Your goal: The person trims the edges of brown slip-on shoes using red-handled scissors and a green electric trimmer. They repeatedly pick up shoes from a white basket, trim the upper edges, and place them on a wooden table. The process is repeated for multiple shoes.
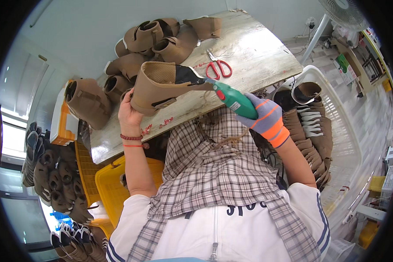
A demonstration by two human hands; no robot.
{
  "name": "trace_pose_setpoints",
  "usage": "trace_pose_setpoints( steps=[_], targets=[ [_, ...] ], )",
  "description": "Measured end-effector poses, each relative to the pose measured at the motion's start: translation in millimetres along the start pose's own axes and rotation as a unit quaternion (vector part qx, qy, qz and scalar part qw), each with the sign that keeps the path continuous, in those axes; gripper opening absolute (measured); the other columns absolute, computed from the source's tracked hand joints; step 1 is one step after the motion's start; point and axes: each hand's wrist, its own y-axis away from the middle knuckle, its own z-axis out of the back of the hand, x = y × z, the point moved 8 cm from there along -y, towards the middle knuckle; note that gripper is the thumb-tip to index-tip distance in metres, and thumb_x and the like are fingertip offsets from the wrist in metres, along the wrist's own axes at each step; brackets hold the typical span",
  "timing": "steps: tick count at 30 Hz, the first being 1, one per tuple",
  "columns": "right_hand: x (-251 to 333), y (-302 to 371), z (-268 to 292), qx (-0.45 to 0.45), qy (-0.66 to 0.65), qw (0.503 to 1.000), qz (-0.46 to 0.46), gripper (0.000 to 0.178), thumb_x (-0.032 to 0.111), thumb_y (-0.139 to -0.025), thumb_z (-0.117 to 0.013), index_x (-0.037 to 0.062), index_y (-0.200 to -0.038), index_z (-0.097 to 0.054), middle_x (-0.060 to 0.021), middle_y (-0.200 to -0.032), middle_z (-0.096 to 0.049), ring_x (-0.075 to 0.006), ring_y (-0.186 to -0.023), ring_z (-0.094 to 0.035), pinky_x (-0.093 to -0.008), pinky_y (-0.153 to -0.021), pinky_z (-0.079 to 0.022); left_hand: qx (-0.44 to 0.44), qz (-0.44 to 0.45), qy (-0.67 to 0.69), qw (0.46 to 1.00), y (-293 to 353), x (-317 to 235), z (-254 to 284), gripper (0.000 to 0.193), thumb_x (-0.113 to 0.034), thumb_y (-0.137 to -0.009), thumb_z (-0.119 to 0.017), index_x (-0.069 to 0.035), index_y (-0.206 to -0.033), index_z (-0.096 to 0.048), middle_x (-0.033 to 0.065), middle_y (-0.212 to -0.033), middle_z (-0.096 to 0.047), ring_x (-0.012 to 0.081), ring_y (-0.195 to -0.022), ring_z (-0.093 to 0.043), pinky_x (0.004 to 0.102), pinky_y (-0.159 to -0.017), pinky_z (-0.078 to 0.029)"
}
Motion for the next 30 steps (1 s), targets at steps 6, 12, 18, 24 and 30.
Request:
trace_pose_setpoints(
  steps=[6, 12, 18, 24, 30],
  targets=[
    [21.8, 0.3, -3.1, 0.007, 0.042, 0.997, 0.064, 0.061, 0.041, -0.063, -0.082, 0.0042, -0.108, -0.063, -0.0100, -0.068, -0.062, -0.0262, -0.058, -0.061, -0.0345, -0.054, -0.049, -0.065, -0.029, -0.010, 0.997, 8.8, -18.8, -0.6, 0.023, -0.008, -0.092, -0.050, 0.006, -0.109, -0.056, 0.0188, -0.111, -0.063, 0.0309, -0.104, -0.061, 0.0430, -0.092, -0.049],
    [28.7, 3.0, -3.7, -0.005, 0.040, 0.996, 0.080, 0.061, 0.041, -0.062, -0.082, 0.0048, -0.107, -0.063, -0.0096, -0.068, -0.063, -0.0261, -0.056, -0.060, -0.0341, -0.052, -0.049, -0.022, -0.013, -0.017, 1.000, 8.5, -17.9, -3.0, 0.021, -0.006, -0.092, -0.049, 0.007, -0.107, -0.056, 0.0193, -0.110, -0.063, 0.0312, -0.103, -0.061, 0.0432, -0.091, -0.050],
    [33.3, 2.5, -0.3, -0.031, 0.005, 0.994, 0.101, 0.060, 0.039, -0.061, -0.083, 0.0046, -0.107, -0.063, -0.0098, -0.070, -0.064, -0.0260, -0.057, -0.060, -0.0340, -0.052, -0.049, -0.017, 0.017, 0.012, 1.000, 3.0, -2.4, -4.9, 0.022, -0.006, -0.092, -0.049, 0.007, -0.108, -0.056, 0.0209, -0.112, -0.062, 0.0328, -0.103, -0.061, 0.0446, -0.091, -0.051],
    [41.9, -4.5, 4.6, -0.045, -0.009, 0.993, 0.112, 0.060, 0.040, -0.061, -0.083, 0.0051, -0.107, -0.063, -0.0098, -0.070, -0.064, -0.0260, -0.057, -0.060, -0.0339, -0.052, -0.049, -0.021, 0.021, 0.004, 1.000, -1.1, 11.6, -15.6, 0.025, -0.008, -0.092, -0.049, 0.007, -0.111, -0.055, 0.0209, -0.113, -0.062, 0.0326, -0.104, -0.061, 0.0451, -0.092, -0.050],
    [41.3, -12.0, -3.7, -0.034, -0.040, 0.995, 0.087, 0.061, 0.038, -0.061, -0.083, 0.0059, -0.108, -0.063, -0.0103, -0.072, -0.064, -0.0269, -0.058, -0.060, -0.0340, -0.054, -0.049, 0.004, -0.039, -0.032, 0.999, 3.6, 26.5, -42.9, 0.029, -0.009, -0.092, -0.048, 0.006, -0.117, -0.054, 0.0181, -0.118, -0.061, 0.0307, -0.110, -0.058, 0.0442, -0.098, -0.045]
  ],
)
